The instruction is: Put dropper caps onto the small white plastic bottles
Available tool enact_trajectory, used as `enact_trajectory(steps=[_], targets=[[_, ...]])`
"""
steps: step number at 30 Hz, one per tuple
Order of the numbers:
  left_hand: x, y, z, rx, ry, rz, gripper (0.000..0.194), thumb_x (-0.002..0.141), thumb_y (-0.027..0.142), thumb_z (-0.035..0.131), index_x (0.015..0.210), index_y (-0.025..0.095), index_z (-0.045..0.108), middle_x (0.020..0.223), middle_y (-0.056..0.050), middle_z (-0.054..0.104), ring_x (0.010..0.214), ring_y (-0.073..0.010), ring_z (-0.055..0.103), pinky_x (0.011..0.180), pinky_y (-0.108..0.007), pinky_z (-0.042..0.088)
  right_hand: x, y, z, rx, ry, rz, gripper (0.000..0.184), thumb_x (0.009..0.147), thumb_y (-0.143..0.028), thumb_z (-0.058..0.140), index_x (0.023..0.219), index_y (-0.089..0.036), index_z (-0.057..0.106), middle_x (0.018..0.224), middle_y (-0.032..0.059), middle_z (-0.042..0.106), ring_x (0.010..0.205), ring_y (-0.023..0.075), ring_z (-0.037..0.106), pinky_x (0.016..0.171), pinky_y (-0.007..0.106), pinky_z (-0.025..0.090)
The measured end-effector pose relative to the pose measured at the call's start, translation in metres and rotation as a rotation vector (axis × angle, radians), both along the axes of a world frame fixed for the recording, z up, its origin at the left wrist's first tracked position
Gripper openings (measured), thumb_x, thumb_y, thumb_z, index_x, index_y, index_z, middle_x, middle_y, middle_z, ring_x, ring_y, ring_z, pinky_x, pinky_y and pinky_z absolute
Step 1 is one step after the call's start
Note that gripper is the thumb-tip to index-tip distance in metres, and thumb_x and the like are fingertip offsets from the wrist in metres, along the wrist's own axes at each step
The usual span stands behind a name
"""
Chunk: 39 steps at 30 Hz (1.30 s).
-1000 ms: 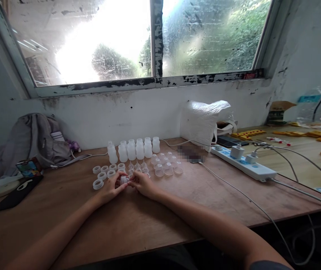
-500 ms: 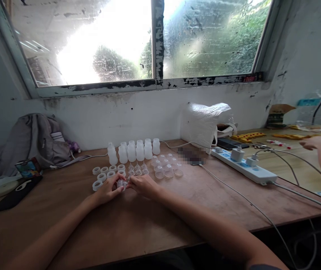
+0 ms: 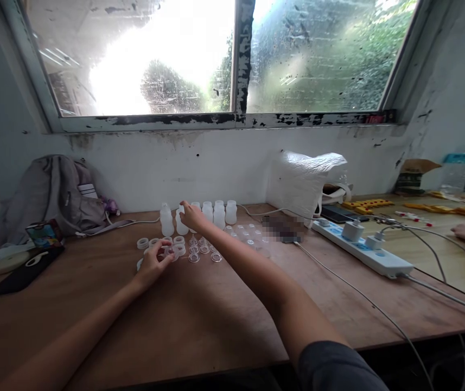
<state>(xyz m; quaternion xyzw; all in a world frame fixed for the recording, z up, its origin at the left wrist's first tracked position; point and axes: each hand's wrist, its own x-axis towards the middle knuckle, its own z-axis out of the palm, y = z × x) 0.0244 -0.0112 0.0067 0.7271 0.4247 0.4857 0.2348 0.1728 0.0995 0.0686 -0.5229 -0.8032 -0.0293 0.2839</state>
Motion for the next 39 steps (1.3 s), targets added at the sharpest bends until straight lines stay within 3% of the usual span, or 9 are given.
enact_trajectory(steps=[7,11,15,19,23,26,32,36,39], targets=[[-0.004,0.004,0.003,0.043,-0.121,0.104,0.021,0.068,0.029,0.053,0.086,0.018,0.052,0.077,-0.002,0.057,0.066,-0.0132,0.054,0.055,-0.022,0.045,-0.007,0.015,-0.013,-0.028,-0.023,-0.022,0.019,0.075,-0.018,0.046,0.093,-0.016,0.05,0.078,0.0069,0.06,0.071,0.0175,0.054,0.057,0.023,0.034],[-0.006,0.01,0.002,-0.013,-0.276,0.097,0.022,0.067,0.031,0.054,0.084,0.017,0.052,0.08,-0.003,0.056,0.065,-0.0133,0.055,0.051,-0.022,0.047,-0.001,0.006,-0.003,-0.004,-0.015,0.017,0.012,0.077,-0.02,0.045,0.087,-0.017,0.049,0.074,0.0044,0.059,0.067,0.0151,0.052,0.055,0.022,0.033],[-0.007,0.013,0.003,-0.109,-0.474,0.048,0.024,0.065,0.032,0.055,0.083,0.016,0.051,0.078,-0.002,0.055,0.065,-0.0126,0.055,0.052,-0.023,0.049,0.014,-0.021,0.016,0.065,0.025,0.081,0.012,0.078,-0.025,0.044,0.088,-0.019,0.048,0.073,0.0013,0.059,0.063,0.0119,0.05,0.054,0.02,0.031],[-0.005,0.011,0.004,-0.14,-0.529,0.036,0.027,0.062,0.032,0.058,0.082,0.015,0.053,0.077,-0.002,0.055,0.065,-0.013,0.055,0.052,-0.024,0.049,0.031,-0.067,0.023,0.134,0.065,0.193,0.01,0.077,-0.026,0.047,0.085,-0.019,0.049,0.066,-0.0013,0.057,0.054,0.0086,0.046,0.053,0.019,0.03],[-0.003,0.007,0.005,-0.138,-0.493,0.032,0.028,0.062,0.034,0.058,0.081,0.015,0.054,0.081,-0.003,0.055,0.067,-0.0143,0.055,0.053,-0.024,0.048,0.043,-0.114,0.012,0.087,0.044,0.292,0.01,0.077,-0.025,0.048,0.084,-0.018,0.05,0.062,-0.0021,0.053,0.052,0.0075,0.044,0.049,0.018,0.029],[-0.001,0.004,0.006,-0.132,-0.459,0.02,0.027,0.063,0.034,0.057,0.081,0.014,0.053,0.081,-0.003,0.055,0.067,-0.0145,0.056,0.054,-0.024,0.048,0.047,-0.134,-0.002,0.057,0.055,0.36,0.008,0.078,-0.025,0.048,0.081,-0.018,0.052,0.064,-0.0014,0.052,0.053,0.0076,0.044,0.05,0.019,0.031],[0.01,-0.012,0.012,-0.104,-0.42,-0.039,0.024,0.07,0.034,0.052,0.087,0.017,0.05,0.089,-0.003,0.053,0.073,-0.0144,0.056,0.055,-0.023,0.049,0.046,-0.136,-0.024,-0.014,0.311,0.458,0.015,0.078,-0.032,0.047,0.086,-0.021,0.053,0.084,0.0039,0.047,0.06,0.0089,0.047,0.054,0.023,0.04],[0.02,-0.027,0.016,-0.031,-0.397,-0.009,0.024,0.074,0.033,0.048,0.093,0.018,0.047,0.093,-0.004,0.054,0.077,-0.0138,0.056,0.065,-0.025,0.048,0.044,-0.132,-0.04,-0.122,0.52,0.445,0.054,0.069,-0.035,0.058,0.114,-0.025,0.033,0.103,0.007,0.043,0.079,0.0134,0.049,0.062,0.026,0.044],[0.025,-0.035,0.018,0.017,-0.387,0.015,0.024,0.076,0.032,0.047,0.095,0.018,0.046,0.094,-0.004,0.055,0.08,-0.0139,0.056,0.074,-0.027,0.045,0.041,-0.133,-0.052,-0.304,0.515,0.468,0.057,0.067,-0.037,0.06,0.114,-0.022,0.033,0.099,0.0054,0.048,0.082,0.0142,0.048,0.068,0.027,0.043]])
